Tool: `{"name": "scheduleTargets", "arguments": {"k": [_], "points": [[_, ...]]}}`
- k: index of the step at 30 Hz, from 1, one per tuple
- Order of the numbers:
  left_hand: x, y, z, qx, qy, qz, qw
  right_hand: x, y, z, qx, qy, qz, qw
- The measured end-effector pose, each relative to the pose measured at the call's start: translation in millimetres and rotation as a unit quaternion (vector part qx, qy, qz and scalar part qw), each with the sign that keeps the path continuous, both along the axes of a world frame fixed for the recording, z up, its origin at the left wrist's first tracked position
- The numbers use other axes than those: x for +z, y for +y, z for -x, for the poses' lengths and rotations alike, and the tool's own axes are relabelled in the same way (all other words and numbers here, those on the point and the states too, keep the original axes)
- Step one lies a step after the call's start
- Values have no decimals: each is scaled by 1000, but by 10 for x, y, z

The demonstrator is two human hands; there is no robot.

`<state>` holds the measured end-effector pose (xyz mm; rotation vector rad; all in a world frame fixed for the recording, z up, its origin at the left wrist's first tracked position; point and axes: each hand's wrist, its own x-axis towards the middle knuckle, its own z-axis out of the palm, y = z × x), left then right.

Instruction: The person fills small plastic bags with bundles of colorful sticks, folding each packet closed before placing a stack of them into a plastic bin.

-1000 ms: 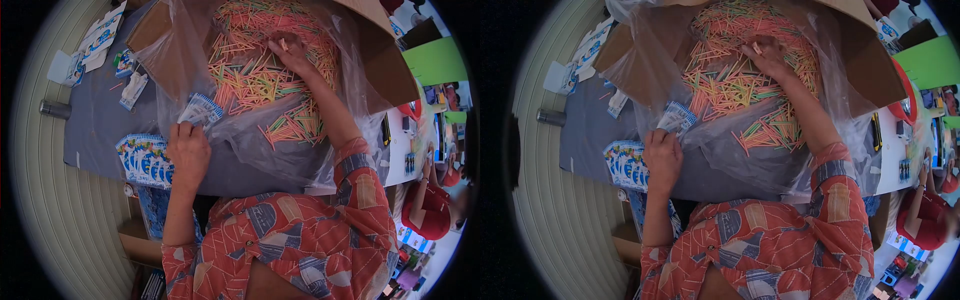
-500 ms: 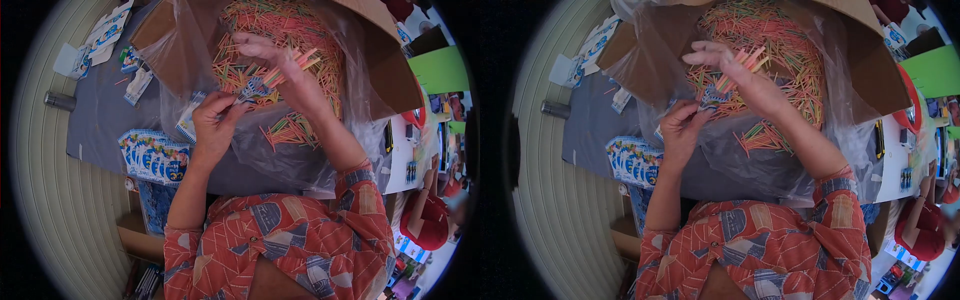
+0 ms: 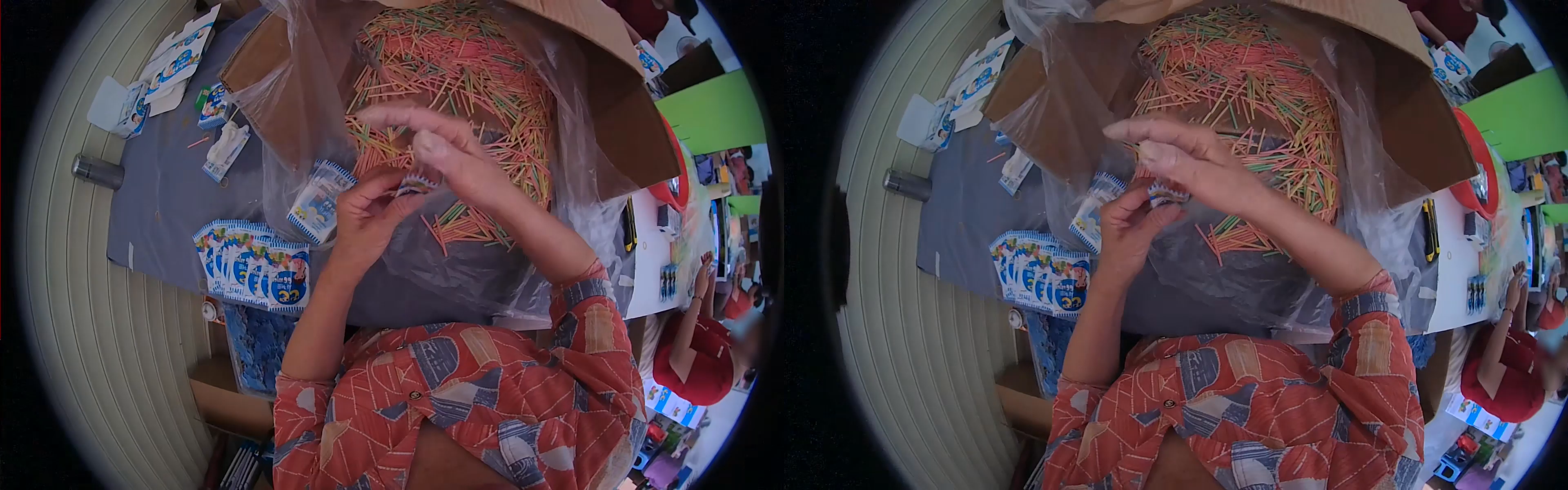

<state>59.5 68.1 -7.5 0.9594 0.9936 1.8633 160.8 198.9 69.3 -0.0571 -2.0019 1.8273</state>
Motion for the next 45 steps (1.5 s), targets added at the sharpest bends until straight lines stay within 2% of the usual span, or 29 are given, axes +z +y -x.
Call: {"name": "scheduleTargets", "arguments": {"k": [2, 4, 5, 7, 8, 9, 10, 11, 12, 14, 15, 18, 20, 21, 23, 24, 26, 27, 29, 30, 32, 33, 35, 36, 39, 41, 42, 43, 45], "points": [[98, -166, -62, -9, -20, -2, 1000, -62, -207, 55, -30, -25, 12, 999], [264, -491, -18, 8, 168, 80, 983, -153, -250, 121, -18, 102, -154, 983], [348, -700, -21, 56, 212, 113, 969, -95, -180, 47, 27, 59, -106, 992], [244, -1228, 108, 149, 325, 172, 918, -131, 318, 59, -75, 3, -170, 983], [119, -1432, 239, 192, 393, 194, 878, -177, 720, 41, -165, -85, -270, 945], [119, -1492, 290, 192, 393, 194, 878, -259, 1150, -3, -248, -172, -364, 881], [137, -1529, 325, 217, 514, 299, 774, -473, 1545, -105, -297, -252, -589, 708], [153, -1539, 352, 235, 614, 395, 641, -644, 1836, -108, -320, -306, -763, 471], [163, -1502, 334, 239, 613, 397, 639, -659, 1982, 24, -319, -303, -764, 473], [173, -1361, 242, 304, 647, 395, 577, -683, 2194, 184, -325, -473, -607, 550], [190, -1312, 245, 303, 646, 395, 578, -731, 2295, 212, -324, -474, -607, 549], [233, -1158, 333, 300, 647, 353, 606, -973, 2529, 269, -375, -355, -764, 387], [217, -989, 473, 221, 605, 260, 720, -1109, 2573, 298, -395, -260, -840, 267], [195, -877, 507, 221, 604, 261, 719, -1091, 2568, 316, -394, -260, -840, 268], [155, -643, 515, 173, 620, 260, 720, -916, 2544, 347, -345, -413, -700, 470], [176, -581, 507, 172, 620, 260, 720, -850, 2478, 317, -344, -414, -700, 469], [225, -513, 468, 154, 671, 278, 670, -764, 2292, 198, -432, -248, -673, 548], [219, -508, 439, 150, 670, 279, 671, -751, 2288, 160, -431, -251, -672, 547], [218, -523, 393, 150, 679, 283, 660, -717, 2281, 102, -471, -120, -430, 761], [191, -532, 385, 149, 679, 284, 660, -680, 2204, 97, -470, -121, -429, 762], [76, -537, 376, 176, 690, 268, 649, -647, 2003, 106, -475, -33, -132, 870], [40, -539, 375, 176, 690, 268, 649, -666, 1919, 124, -475, -33, -132, 869], [-29, -543, 376, 186, 707, 272, 626, -750, 1758, 144, -423, 61, 55, 902], [-64, -538, 390, 185, 707, 272, 626, -787, 1693, 116, -424, 61, 56, 902], [-156, -518, 444, 268, 697, 202, 634, -899, 1566, 97, -285, 10, 137, 949], [-188, -528, 458, 293, 697, 176, 630, -1061, 1493, 136, -307, -225, -77, 922], [-162, -517, 429, 292, 697, 176, 631, -1196, 1414, 148, -403, -150, -329, 841], [-116, -491, 374, 283, 715, 202, 607, -1213, 1478, 108, -402, -150, -330, 841], [-106, -464, 299, 277, 730, 231, 581, -1176, 1573, 54, -269, -249, -291, 884]]}}
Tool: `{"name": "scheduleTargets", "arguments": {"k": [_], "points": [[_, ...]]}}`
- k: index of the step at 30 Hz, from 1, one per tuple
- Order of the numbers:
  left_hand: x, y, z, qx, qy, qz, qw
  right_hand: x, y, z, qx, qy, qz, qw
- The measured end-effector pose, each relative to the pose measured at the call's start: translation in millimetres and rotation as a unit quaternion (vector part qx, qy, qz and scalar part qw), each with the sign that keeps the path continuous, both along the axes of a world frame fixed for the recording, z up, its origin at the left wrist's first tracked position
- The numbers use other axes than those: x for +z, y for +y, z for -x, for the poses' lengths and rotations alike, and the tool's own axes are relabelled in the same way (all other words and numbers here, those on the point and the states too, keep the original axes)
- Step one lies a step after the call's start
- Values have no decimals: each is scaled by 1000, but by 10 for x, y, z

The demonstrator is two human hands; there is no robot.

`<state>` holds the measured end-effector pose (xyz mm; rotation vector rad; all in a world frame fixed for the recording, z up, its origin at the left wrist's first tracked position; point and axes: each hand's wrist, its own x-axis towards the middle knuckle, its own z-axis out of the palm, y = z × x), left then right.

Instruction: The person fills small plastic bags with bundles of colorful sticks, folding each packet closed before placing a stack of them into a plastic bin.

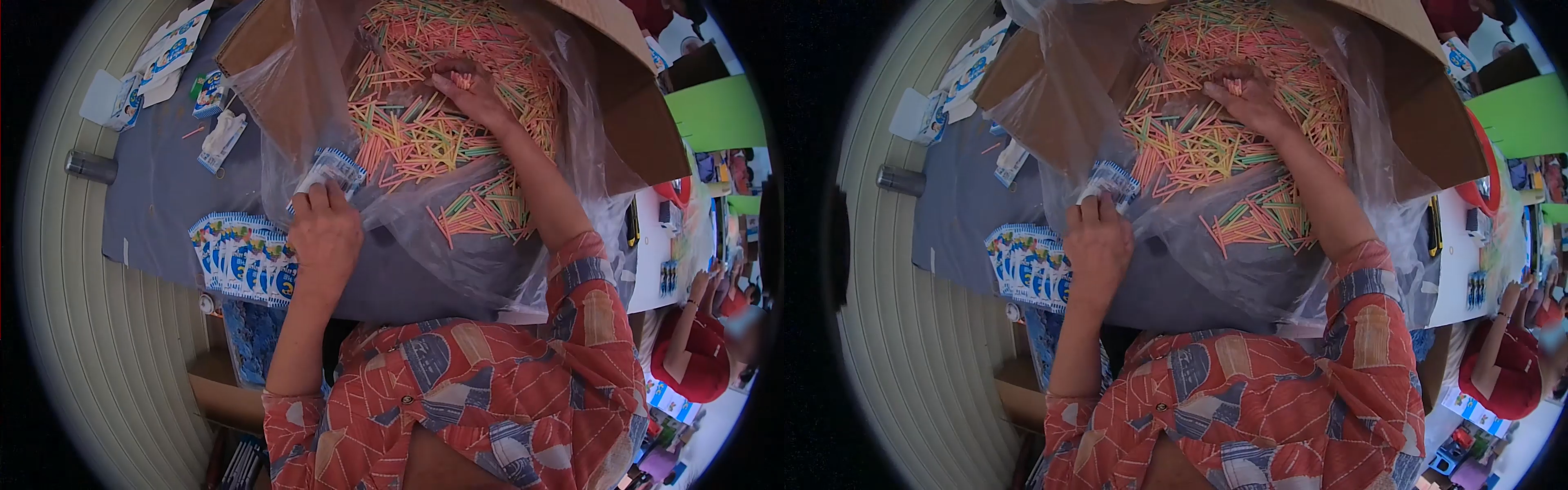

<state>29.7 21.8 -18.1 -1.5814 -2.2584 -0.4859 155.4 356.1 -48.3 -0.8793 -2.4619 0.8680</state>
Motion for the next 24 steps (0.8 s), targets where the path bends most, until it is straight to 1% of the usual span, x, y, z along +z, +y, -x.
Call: {"name": "scheduleTargets", "arguments": {"k": [1, 2, 3, 4, 6, 8, 10, 12, 13, 14, 16, 18, 19, 20, 21, 22, 23, 24], "points": [[-36, 14, -27, 13, 15, 26, 999, -22, -10, -2, 1, 0, -1, 1000], [-62, 31, -38, 27, 30, 51, 998, -51, -20, 0, -17, 29, 10, 999], [-77, 39, -26, 30, 30, 49, 998, -19, -60, 22, -34, 58, 20, 998], [-93, 33, -1, 32, 25, 45, 998, 28, -78, 24, -31, 59, 21, 998], [-82, -5, 55, 32, 20, 44, 998, 122, -117, -30, -48, -29, -40, 998], [3, -15, 139, -5, -27, -46, 999, 93, -62, -52, -41, -38, -49, 997], [-53, -52, 144, -4, -32, -37, 999, 144, -55, -44, -29, -49, -58, 997], [-81, -49, 119, -3, -39, -28, 999, 219, -60, -75, -13, -59, -22, 998], [-81, -18, 75, 16, -21, -11, 1000, 232, -75, -78, -11, -59, -22, 998], [-80, -6, 53, 33, -3, 6, 999, 233, -99, -89, -28, -41, -39, 998], [-11, -17, 78, 30, -14, 25, 999, 211, -105, -103, -48, -22, -54, 997], [60, -15, 153, 25, -24, 40, 999, 175, -1, -78, -157, 12, 20, 987], [82, -38, 231, 2, -104, -11, 994, 164, 74, -71, -158, 13, 20, 987], [89, -63, 296, -21, -184, -60, 981, 164, 155, -75, -152, 72, 44, 985], [82, -87, 346, -22, -184, -60, 981, 189, 177, -81, -145, 131, 67, 978], [70, -110, 394, -37, -262, -103, 959, 204, 184, -92, -146, 131, 66, 978], [65, -120, 415, -50, -337, -146, 929, 231, 200, -100, -129, 187, 127, 966], [105, -111, 396, -50, -338, -147, 928, 305, 181, -91, -110, 241, 188, 946]]}}
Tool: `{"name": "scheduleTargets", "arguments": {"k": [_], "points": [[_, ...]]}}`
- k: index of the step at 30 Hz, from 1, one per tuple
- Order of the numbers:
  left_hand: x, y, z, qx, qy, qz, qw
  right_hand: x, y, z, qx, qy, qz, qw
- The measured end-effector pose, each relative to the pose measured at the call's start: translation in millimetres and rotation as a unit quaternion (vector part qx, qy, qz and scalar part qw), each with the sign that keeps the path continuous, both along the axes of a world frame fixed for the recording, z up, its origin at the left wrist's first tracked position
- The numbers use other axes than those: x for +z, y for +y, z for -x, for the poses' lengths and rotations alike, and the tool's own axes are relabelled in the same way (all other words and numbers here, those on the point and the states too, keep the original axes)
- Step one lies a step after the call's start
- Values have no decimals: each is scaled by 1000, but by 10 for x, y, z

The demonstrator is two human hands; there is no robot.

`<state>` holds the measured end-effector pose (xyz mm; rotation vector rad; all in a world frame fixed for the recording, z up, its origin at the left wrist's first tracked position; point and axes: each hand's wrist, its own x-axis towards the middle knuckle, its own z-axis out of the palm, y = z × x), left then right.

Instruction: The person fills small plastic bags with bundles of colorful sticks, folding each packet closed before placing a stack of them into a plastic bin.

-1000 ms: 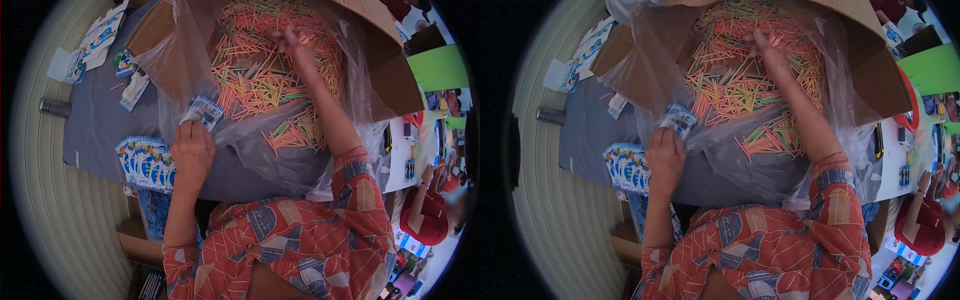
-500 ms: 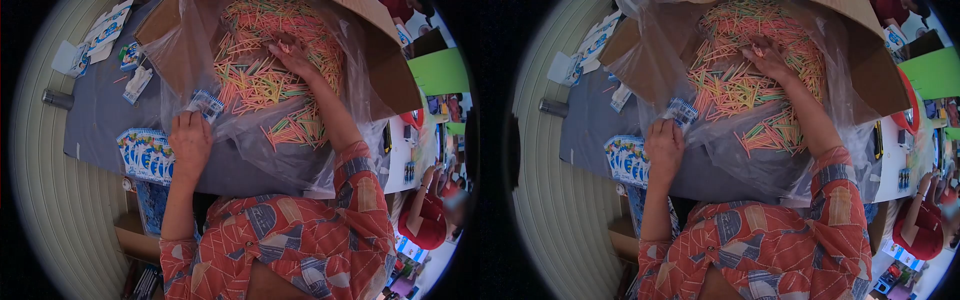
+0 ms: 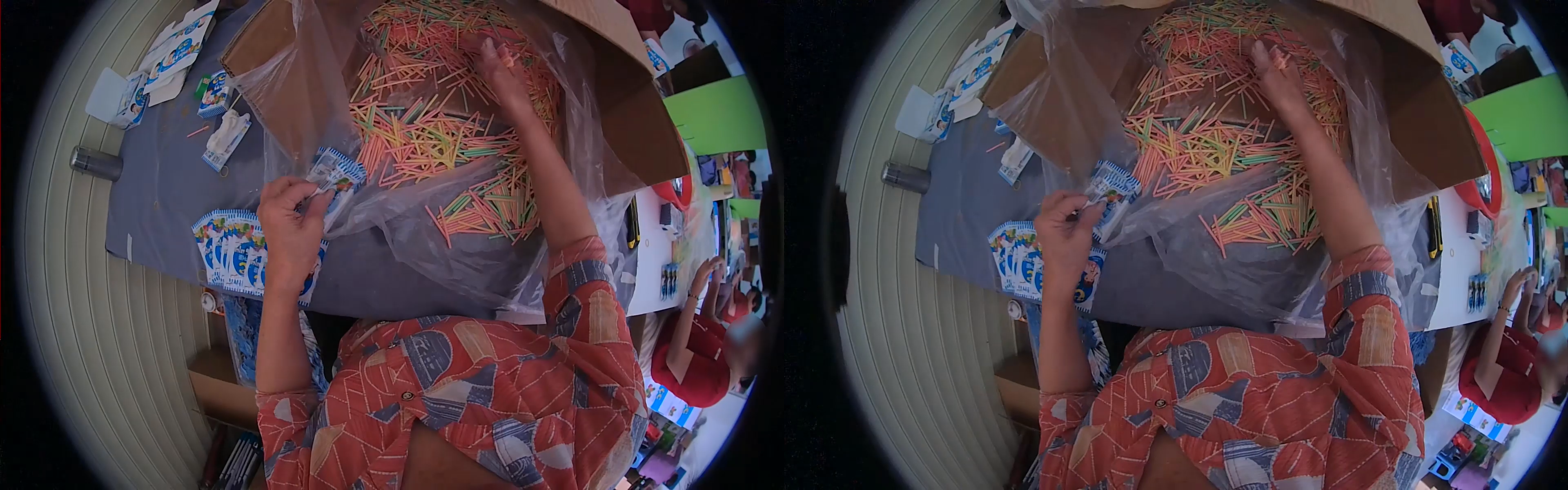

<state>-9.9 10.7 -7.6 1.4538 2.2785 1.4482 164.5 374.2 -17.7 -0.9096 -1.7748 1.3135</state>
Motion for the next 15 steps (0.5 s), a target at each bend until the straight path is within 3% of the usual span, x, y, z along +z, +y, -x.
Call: {"name": "scheduleTargets", "arguments": {"k": [2, 4, 6, 9, 10, 13, 15], "points": [[115, 37, -89, -9, -134, -51, 990, 105, -100, -13, 8, 34, 15, 999], [106, 121, -164, -22, -159, -73, 984, 289, -366, 10, 19, 70, 31, 997], [96, 238, -235, -34, -184, -94, 978, 518, -814, 94, 193, 184, 55, 962], [111, 409, -324, -80, -212, -126, 966, 750, -1362, 191, 294, 193, 99, 931], [129, 449, -354, -90, -219, -124, 964, 759, -1452, 221, 293, 194, 98, 931], [151, 506, -423, -115, -233, -135, 956, 821, -1620, 250, 370, 84, -94, 920], [141, 522, -458, -127, -240, -148, 951, 874, -1704, 199, 356, 45, -80, 930]]}}
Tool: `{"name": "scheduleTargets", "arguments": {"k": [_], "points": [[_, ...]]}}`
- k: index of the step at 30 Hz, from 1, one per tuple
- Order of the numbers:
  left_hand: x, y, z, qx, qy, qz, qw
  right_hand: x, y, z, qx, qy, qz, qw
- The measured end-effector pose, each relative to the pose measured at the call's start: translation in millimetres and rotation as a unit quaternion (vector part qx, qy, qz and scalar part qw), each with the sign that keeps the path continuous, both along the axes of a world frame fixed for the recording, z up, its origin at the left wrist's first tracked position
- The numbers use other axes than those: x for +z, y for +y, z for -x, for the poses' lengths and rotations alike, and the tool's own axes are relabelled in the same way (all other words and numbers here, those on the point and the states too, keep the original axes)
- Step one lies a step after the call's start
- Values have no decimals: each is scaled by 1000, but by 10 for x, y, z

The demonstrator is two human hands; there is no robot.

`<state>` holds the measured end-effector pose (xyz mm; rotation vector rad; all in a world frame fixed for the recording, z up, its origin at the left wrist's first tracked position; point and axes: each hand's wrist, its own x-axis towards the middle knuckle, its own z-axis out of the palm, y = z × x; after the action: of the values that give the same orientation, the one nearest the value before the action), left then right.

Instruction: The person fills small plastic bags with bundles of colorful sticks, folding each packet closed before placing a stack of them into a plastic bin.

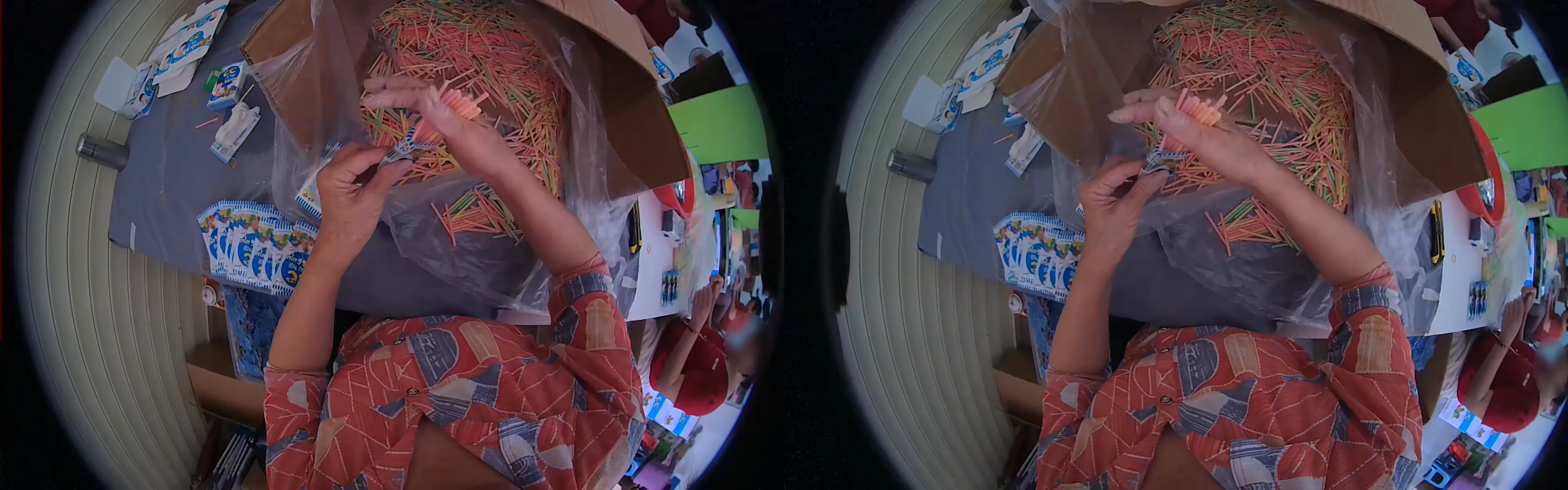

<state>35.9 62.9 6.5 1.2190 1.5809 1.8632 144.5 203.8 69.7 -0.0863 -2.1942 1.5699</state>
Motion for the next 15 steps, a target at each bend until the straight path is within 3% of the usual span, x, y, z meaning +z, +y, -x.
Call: {"name": "scheduleTargets", "arguments": {"k": [2, 6, 8, 11, 13, 15], "points": [[-29, 18, -23, -32, -59, -25, 997, -10, 5, -21, -18, -41, 0, 999], [-150, 71, -41, -46, -46, -20, 998, -126, 133, -28, 27, -31, 27, 999], [-152, 115, -80, -76, -138, -57, 986, -110, 155, -53, 24, -15, 24, 999], [-136, 153, -86, -112, -179, -71, 975, 2, 124, -86, 55, -19, -11, 998], [-122, 176, -111, -116, -206, -80, 968, 114, 6, -116, 2, 5, 96, 995], [-123, 165, -122, -120, -235, -87, 961, 108, -10, -105, -1, 13, 110, 994]]}}
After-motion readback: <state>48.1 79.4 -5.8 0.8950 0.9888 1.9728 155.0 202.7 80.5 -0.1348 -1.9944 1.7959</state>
